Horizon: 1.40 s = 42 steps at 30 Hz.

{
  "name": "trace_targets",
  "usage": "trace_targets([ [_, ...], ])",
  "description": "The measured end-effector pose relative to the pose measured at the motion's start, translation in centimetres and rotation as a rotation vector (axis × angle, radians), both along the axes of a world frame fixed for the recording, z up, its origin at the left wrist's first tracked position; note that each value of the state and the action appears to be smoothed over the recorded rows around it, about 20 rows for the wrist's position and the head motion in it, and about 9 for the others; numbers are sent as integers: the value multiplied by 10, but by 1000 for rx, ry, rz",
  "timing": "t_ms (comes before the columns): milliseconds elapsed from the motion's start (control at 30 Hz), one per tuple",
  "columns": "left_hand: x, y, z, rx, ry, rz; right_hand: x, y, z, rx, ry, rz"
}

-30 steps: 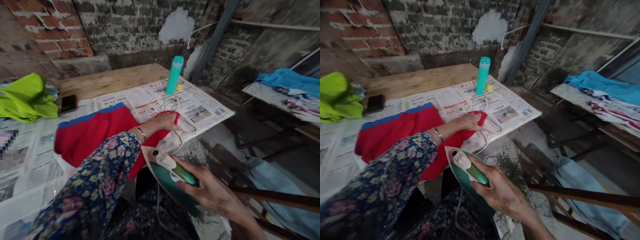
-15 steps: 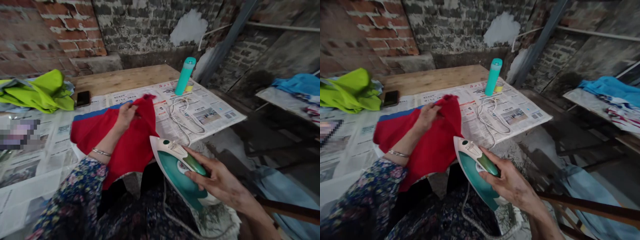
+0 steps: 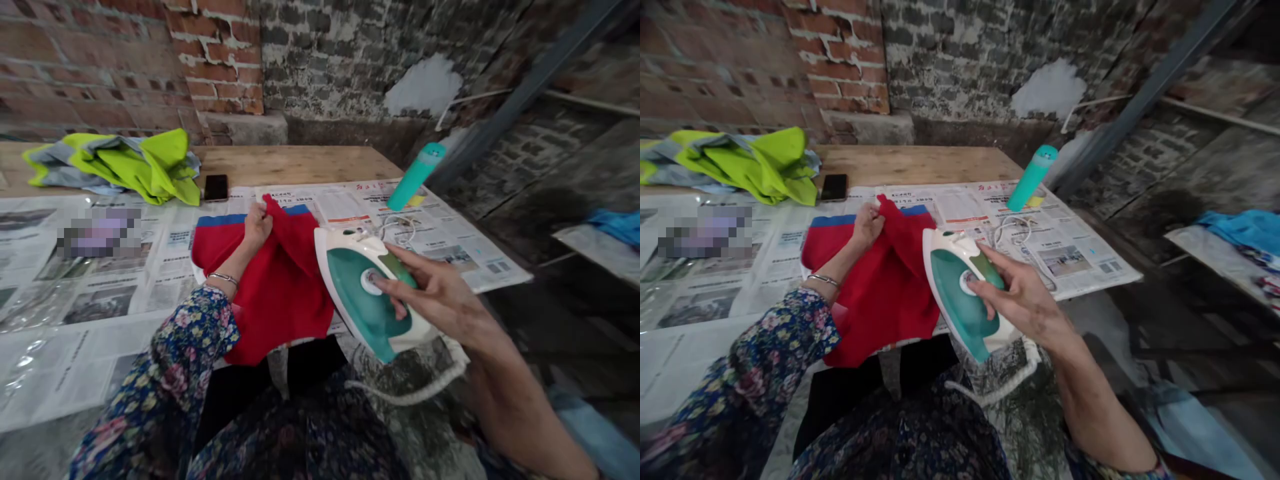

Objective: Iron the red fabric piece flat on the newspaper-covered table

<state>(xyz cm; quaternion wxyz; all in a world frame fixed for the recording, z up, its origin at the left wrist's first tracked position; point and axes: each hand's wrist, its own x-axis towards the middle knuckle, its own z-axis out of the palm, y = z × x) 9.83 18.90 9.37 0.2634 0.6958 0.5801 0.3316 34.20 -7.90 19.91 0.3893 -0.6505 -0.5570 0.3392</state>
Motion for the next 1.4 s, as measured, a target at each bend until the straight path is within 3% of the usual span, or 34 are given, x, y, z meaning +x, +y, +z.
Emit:
trace_targets([
  [167, -12, -5, 23, 44, 200, 80, 11, 43, -1, 133, -67, -40],
  [300, 1, -49, 26, 161, 349, -93, 15, 66, -5, 165, -97, 31],
  [400, 12, -107, 10, 196, 379, -389, 15, 77, -3, 172, -70, 105],
  [467, 14, -146, -7, 278, 409, -754, 11, 84, 0, 149, -54, 148],
  [533, 12, -176, -25, 285, 406, -825, 5, 89, 2, 110, -53, 195],
  [633, 6, -201, -45, 272, 369, -777, -9, 98, 2, 54, -48, 305],
  [800, -1, -216, -56, 331, 283, -848, -38, 118, -11, -58, -93, 515],
  [933, -3, -225, -55, 303, 239, -838, -52, 146, -21, -93, -148, 574],
  [1233, -2, -227, -46, 153, 191, -849, -74, 240, -20, 93, -258, 416],
  [1333, -9, -214, -35, 111, 135, -899, -80, 260, -17, 101, -246, 391],
  [1400, -16, -198, -29, 118, 117, -811, -81, 262, -15, 92, -237, 434],
])
